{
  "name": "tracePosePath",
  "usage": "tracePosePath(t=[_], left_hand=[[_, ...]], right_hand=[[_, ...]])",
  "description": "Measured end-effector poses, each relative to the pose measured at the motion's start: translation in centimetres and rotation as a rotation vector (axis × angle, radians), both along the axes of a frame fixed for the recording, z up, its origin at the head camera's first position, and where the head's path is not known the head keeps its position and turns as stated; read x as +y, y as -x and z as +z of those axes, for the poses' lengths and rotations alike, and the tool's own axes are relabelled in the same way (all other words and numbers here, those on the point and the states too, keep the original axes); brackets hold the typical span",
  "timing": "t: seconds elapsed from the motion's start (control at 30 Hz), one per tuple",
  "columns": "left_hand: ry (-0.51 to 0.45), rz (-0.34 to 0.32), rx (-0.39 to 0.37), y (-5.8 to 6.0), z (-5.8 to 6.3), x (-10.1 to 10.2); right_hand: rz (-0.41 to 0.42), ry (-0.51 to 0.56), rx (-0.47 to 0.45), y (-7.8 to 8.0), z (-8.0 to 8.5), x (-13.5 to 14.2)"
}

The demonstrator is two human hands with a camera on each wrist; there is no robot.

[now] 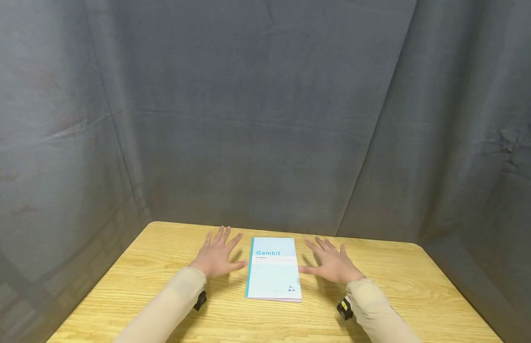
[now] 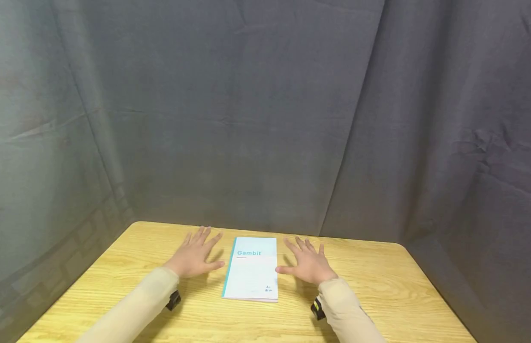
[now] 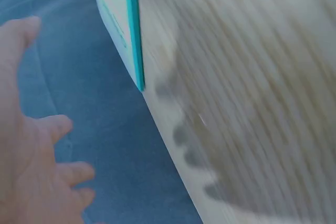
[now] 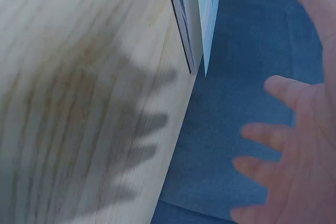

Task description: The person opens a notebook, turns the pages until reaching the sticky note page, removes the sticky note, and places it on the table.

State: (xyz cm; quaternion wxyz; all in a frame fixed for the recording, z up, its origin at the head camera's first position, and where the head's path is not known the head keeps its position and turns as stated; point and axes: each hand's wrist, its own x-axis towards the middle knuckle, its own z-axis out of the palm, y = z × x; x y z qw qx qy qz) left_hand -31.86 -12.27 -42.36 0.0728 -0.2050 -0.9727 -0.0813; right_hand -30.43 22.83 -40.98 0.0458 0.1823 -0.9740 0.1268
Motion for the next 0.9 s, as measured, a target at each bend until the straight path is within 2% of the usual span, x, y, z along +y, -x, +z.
tracePosePath(t=[0.13,0.3,0.5,0.67,0.9], left_hand=[[-0.016,-0.082,-0.074,-0.6,0.2,0.3],[-0.024,-0.124,-0.217,-1.9,0.1,0.7],[0.003,-0.113,-0.366,-3.1,0.0,1.1],[0.048,-0.096,-0.415,-3.5,-0.2,1.2],[0.08,-0.074,-0.453,-3.6,-0.7,1.5]], right_hand=[[0.055,0.028,-0.064,-0.5,-0.2,0.0],[0.115,0.029,-0.176,-1.6,-0.5,-0.2],[0.146,0.032,-0.3,-2.6,-1.0,-0.8],[0.137,0.039,-0.368,-2.5,-1.6,-1.1],[0.089,0.017,-0.416,-2.4,-2.1,-1.3]])
